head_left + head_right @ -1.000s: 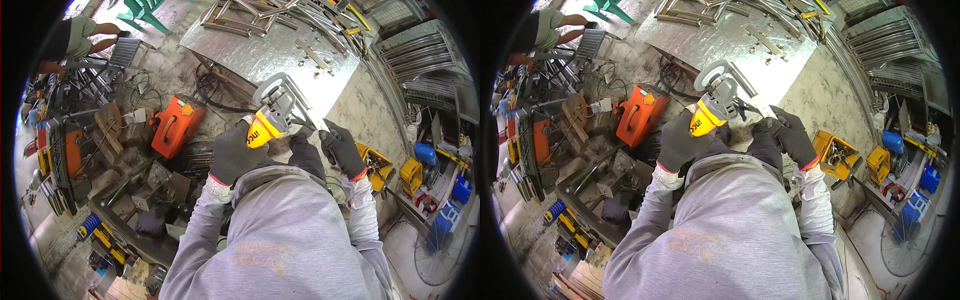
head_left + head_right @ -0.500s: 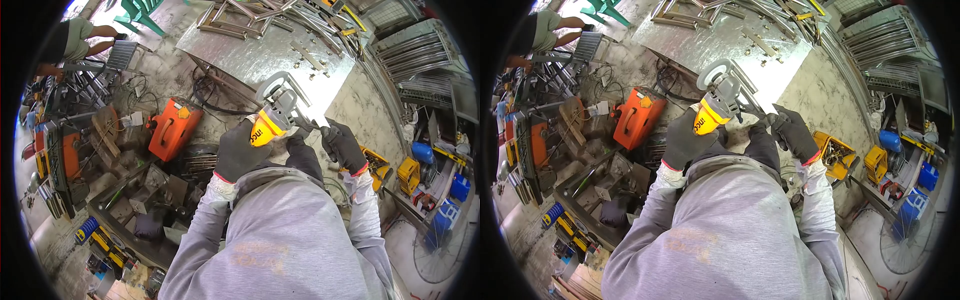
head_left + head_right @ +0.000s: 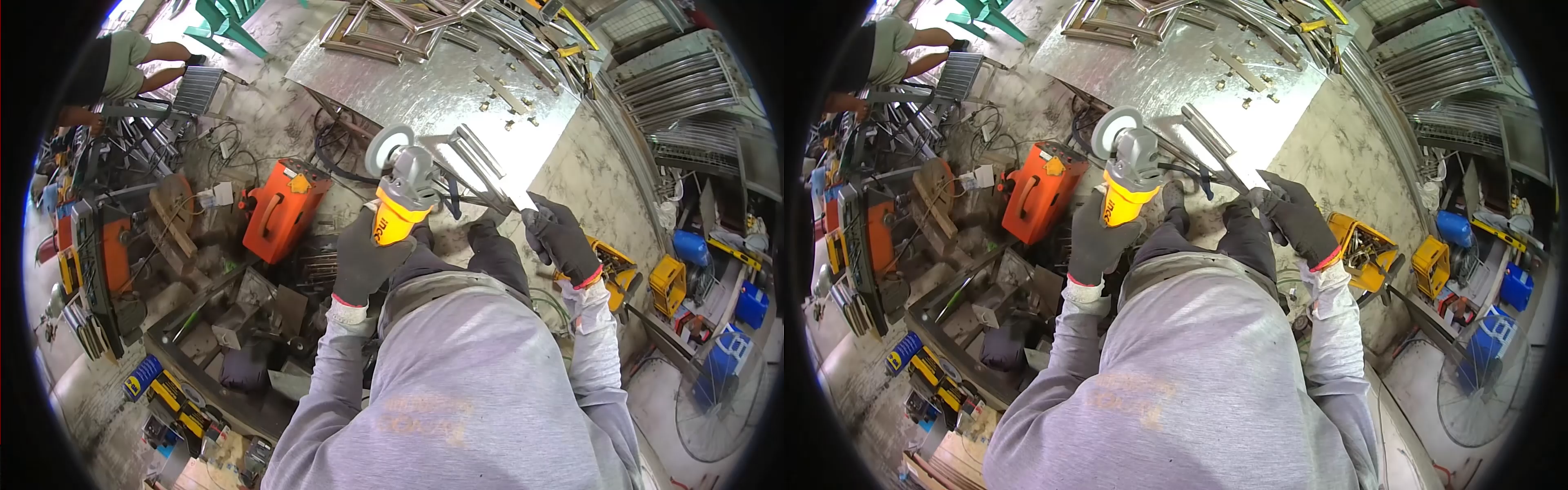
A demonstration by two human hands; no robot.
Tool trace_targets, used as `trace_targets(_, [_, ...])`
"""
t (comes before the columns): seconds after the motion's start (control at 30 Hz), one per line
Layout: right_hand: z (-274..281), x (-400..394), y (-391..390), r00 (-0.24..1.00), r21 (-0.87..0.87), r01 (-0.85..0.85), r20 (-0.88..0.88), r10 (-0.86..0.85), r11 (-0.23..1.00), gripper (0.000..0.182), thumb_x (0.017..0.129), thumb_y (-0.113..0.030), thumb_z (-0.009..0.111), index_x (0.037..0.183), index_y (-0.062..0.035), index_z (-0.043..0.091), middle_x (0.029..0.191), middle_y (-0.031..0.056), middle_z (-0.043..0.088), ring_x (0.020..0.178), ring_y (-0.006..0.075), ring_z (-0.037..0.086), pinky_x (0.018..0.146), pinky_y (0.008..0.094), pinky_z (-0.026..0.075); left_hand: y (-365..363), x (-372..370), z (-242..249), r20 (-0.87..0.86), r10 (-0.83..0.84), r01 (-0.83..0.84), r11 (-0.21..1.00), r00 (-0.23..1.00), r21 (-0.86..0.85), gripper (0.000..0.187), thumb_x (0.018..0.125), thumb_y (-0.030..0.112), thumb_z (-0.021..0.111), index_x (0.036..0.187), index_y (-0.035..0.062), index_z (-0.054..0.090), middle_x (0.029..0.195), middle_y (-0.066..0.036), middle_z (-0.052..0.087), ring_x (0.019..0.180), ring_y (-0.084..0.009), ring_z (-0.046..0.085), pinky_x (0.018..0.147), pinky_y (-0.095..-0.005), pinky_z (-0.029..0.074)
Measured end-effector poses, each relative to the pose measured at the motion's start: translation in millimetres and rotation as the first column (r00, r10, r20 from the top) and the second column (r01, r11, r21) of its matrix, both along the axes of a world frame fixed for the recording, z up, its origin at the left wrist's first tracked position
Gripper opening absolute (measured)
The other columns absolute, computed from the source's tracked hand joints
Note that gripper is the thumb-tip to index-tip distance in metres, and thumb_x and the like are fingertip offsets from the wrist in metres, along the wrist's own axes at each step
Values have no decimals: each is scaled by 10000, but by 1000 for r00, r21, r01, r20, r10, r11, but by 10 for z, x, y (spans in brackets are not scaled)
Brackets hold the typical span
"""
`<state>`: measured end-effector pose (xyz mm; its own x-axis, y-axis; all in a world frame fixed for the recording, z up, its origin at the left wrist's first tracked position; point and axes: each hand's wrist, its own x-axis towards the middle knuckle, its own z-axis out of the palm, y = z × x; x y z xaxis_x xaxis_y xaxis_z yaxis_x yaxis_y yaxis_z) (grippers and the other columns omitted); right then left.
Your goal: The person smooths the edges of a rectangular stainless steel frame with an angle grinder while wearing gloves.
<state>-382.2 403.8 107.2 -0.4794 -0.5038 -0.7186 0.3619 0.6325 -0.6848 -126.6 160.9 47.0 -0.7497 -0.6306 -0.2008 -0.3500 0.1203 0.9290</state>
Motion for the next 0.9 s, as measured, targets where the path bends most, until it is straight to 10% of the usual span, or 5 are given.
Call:
trace_targets(0.33, [123, 11, 94, 979, -82, -107, -185, 90, 991, 602, 1028, -409, 801, 1508, -63, 687, 984, -35, 746, 674, 19, 535, 561, 211, 418, 26, 304, 103, 109, 96, -97, 995, 989, 6, 493, 813, 103, 881, 1262, -5, 709, 1066, -87, 787, 933, -169, 735, 853, -357, 583])
trace_targets(0.57, [-77, -201, 272, 989, -400, -4, -140, -56, 917, 528, 981, 11, 766, 1493, 0, 637, 1288, 72, 761, 1071, 152, 702, 942, 315, 581, 42, 394, 55, -37, 176, -176, 984, 984, 12, 403, 822, 134, 869, 1161, -6, 702, 941, -88, 768, 806, -175, 715, 731, -376, 570])
trace_targets(0.9, [-98, -396, 83, 595, -360, -292, -794, -126, 886, 554, 871, 185, 727, 1362, -70, 763, 1275, 98, 738, 1051, 221, 769, 862, 331, 634, -125, 590, 118, 31, 111, -108, 989, 993, -101, 438, 846, 86, 842, 1251, 6, 694, 1053, -63, 746, 932, -159, 704, 853, -336, 566])
